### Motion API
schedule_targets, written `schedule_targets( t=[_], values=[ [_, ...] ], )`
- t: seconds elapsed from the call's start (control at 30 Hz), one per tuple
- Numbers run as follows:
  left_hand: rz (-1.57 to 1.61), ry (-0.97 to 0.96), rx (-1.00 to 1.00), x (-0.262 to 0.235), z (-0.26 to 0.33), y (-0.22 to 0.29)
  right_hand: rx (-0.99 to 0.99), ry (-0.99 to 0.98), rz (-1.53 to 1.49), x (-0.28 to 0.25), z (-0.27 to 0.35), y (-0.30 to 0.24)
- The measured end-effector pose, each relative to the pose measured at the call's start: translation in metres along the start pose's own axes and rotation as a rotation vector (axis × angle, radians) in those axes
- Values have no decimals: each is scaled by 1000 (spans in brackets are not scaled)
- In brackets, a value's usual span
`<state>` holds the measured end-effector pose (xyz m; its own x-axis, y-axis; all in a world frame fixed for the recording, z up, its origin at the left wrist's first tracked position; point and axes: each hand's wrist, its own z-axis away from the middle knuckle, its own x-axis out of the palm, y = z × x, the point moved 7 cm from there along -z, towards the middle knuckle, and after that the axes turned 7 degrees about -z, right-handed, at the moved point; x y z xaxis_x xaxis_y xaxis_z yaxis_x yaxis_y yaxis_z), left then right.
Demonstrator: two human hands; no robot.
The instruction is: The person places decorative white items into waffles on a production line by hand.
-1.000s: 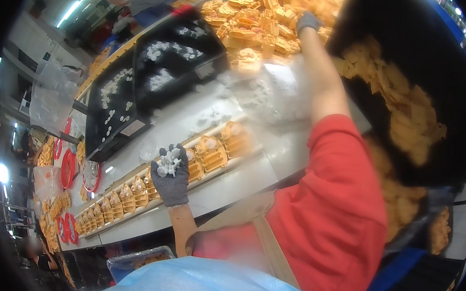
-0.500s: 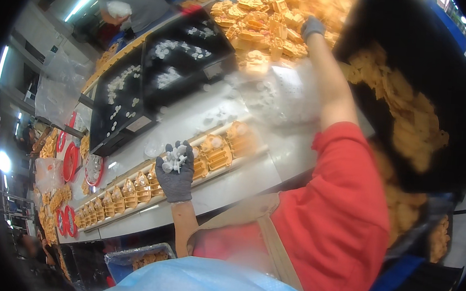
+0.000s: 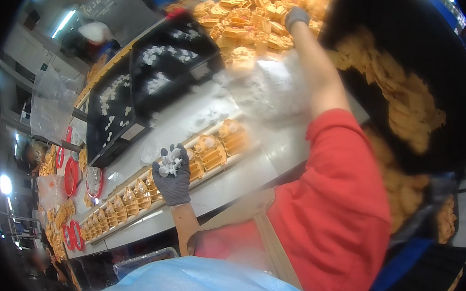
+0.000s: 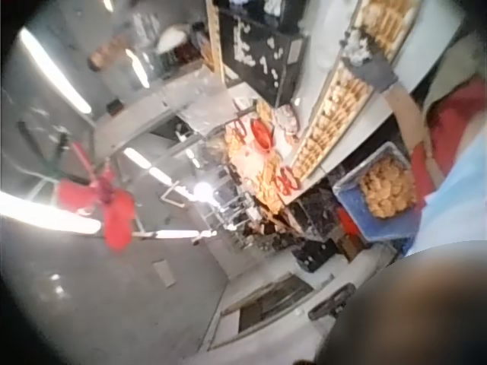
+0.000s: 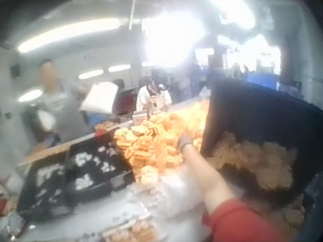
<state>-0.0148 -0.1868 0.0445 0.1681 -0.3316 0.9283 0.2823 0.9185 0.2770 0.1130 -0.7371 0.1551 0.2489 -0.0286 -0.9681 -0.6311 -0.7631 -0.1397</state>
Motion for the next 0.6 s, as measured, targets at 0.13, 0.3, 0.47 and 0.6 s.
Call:
schedule_targets(
  t=[0.13, 0.3, 0.47, 0.6],
  values=[
    [-24, -7, -18, 4, -1, -4, 109, 267, -226, 7, -9, 19],
    [-13, 7, -32, -3, -6, -6, -45, 376, -449, -9, -3, -6],
    [-33, 47, -14, -2, -10, -21, 56, 430, -1847, -21, 35, -26],
    [19, -42, -92, -11, -26, -20, -418, -229, -2356, -9, 56, -64]
  ],
)
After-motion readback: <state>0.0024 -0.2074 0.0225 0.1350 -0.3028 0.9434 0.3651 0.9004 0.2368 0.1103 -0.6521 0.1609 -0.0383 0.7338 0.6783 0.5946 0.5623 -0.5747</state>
